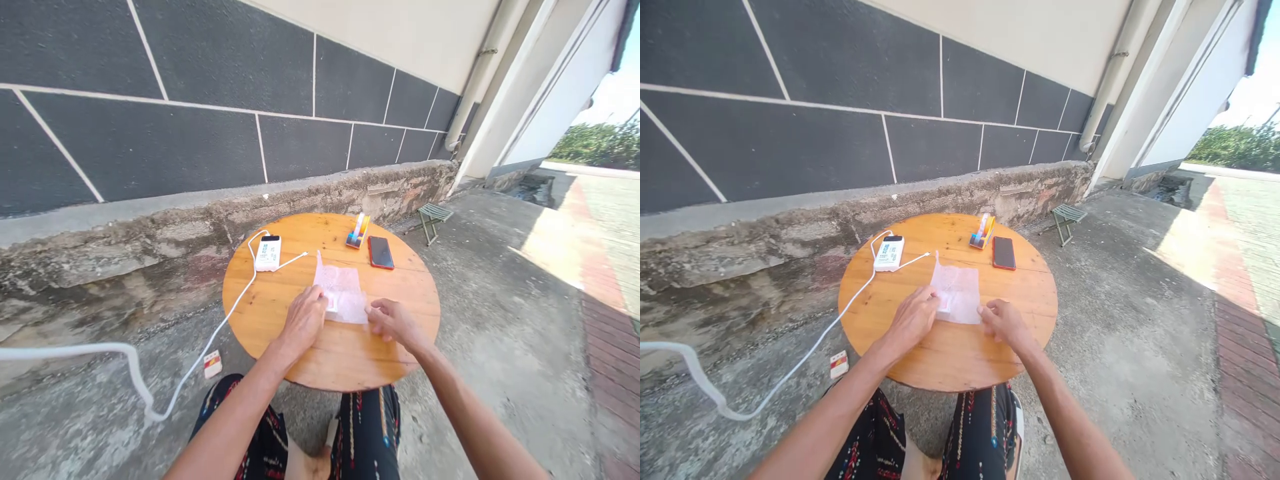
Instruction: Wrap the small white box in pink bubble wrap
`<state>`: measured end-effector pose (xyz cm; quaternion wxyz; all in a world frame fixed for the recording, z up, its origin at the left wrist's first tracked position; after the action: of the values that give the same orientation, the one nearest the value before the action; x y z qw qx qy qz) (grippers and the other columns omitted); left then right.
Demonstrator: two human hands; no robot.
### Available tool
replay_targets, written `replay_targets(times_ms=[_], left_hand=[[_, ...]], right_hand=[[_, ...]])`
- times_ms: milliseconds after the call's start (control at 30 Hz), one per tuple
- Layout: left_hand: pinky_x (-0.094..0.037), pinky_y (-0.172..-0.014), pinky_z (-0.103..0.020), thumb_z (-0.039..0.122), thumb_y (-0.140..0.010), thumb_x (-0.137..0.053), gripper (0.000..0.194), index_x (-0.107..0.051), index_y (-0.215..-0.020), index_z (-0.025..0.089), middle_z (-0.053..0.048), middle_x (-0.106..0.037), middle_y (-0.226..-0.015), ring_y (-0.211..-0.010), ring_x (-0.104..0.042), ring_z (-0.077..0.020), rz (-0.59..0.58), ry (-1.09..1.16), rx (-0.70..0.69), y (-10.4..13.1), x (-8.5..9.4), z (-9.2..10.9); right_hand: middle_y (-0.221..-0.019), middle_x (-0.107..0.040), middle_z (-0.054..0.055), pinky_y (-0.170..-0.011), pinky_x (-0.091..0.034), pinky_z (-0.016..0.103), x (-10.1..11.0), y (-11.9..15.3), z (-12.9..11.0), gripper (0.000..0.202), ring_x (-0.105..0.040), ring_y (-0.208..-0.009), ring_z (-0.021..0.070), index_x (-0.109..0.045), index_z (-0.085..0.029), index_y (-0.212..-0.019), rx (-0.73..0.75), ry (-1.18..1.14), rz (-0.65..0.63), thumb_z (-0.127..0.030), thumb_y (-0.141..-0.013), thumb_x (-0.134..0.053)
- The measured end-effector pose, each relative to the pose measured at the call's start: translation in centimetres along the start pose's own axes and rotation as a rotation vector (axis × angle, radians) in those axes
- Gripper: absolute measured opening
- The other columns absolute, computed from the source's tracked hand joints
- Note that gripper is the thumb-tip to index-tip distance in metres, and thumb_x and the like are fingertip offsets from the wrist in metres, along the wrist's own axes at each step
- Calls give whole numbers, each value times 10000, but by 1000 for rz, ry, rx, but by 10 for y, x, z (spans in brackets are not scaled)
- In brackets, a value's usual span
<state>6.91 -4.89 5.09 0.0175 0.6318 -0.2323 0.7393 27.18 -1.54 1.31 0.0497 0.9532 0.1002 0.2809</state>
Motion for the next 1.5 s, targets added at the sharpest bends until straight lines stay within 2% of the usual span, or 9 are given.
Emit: replay_targets(times_ms=[133, 300, 467, 700, 867, 1000, 1133, 1333, 1500], left_hand=[[-432, -776, -301, 98, -875, -402, 245, -632, -839, 176, -68, -575, -999, -924, -515, -193, 30, 29, -13, 0, -1, -1], [-438, -771, -316, 95, -869, -409, 247, -639, -836, 180, -73, -584, -977, -904, -518, -202, 50, 80, -34, 0, -3, -4], [-438, -788, -312, 102, -862, -436, 219, -636, -844, 192, -64, -582, -971, -906, -509, -196, 63, 126, -73, 1, -1, -7], [-445, -792, -329, 93, -861, -416, 243, -635, -811, 187, -74, -576, -986, -919, -498, -205, 61, 216, -96, 0, -1, -11], [-451, -837, -340, 73, -855, -403, 254, -635, -818, 169, -83, -582, -1090, -975, -498, -207, 59, 254, -138, -1, -1, -12], [-451, -864, -334, 66, -849, -417, 243, -636, -829, 172, -65, -613, -1042, -972, -506, -196, 59, 273, -172, -1, -1, -13], [-445, -897, -331, 68, -857, -416, 237, -630, -838, 168, -64, -622, -1060, -996, -505, -194, 88, 303, -202, 0, -2, -13], [-448, -879, -331, 55, -847, -421, 233, -622, -824, 170, -65, -626, -1020, -981, -505, -202, 96, 295, -211, 0, -2, -11], [-448, -849, -322, 64, -854, -422, 228, -621, -819, 171, -59, -622, -964, -934, -501, -201, 85, 283, -225, 0, -3, -9]], right_hand=[[-712, -648, 51, -346, -426, 176, -24, -5, -4, 377, -645, -531, 150, -564, -141, -902, -37, -149, 2, -507, -811, -559], [-757, -652, 22, -355, -456, 188, -42, -15, -18, 354, -636, -531, 138, -528, -168, -1034, 11, -199, 24, -424, -795, -576], [-609, -574, -13, -378, -447, 202, -49, -24, -21, 190, -559, -499, 120, -568, -149, -769, 28, -146, 20, -339, -770, -556], [-585, -502, -44, -498, -358, 190, -44, -39, -34, 101, -483, -568, 99, -502, -165, -624, 75, 29, 205, -156, -652, -599], [-616, -535, -45, -518, -387, 204, -49, -48, -40, 172, -518, -567, 113, -537, -173, -757, 47, 41, 213, -87, -612, -572], [-616, -547, -48, -424, -421, 207, -56, -46, -39, 248, -559, -492, 129, -521, -187, -920, -13, -52, 130, -134, -678, -526], [-718, -567, -30, -410, -486, 228, -54, -38, -41, 312, -618, -561, 147, -458, -200, -1061, -15, -155, 98, -184, -749, -472], [-612, -480, -86, -411, -515, 231, -52, -38, -50, 357, -602, -529, 139, -429, -204, -1099, 21, -193, 119, -200, -754, -522], [-572, -467, -101, -405, -502, 230, -56, -43, -62, 379, -594, -475, 134, -439, -187, -1115, 37, -106, 122, -129, -755, -538]])
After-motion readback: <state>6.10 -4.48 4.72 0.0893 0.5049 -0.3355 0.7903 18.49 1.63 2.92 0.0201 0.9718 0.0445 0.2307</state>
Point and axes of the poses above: each hand's wrist, its own y-axis away from the middle knuckle, its own x-axis out of the back of the hand, z = x × y, the point moved 6 cm from there along -y, towards the middle knuckle
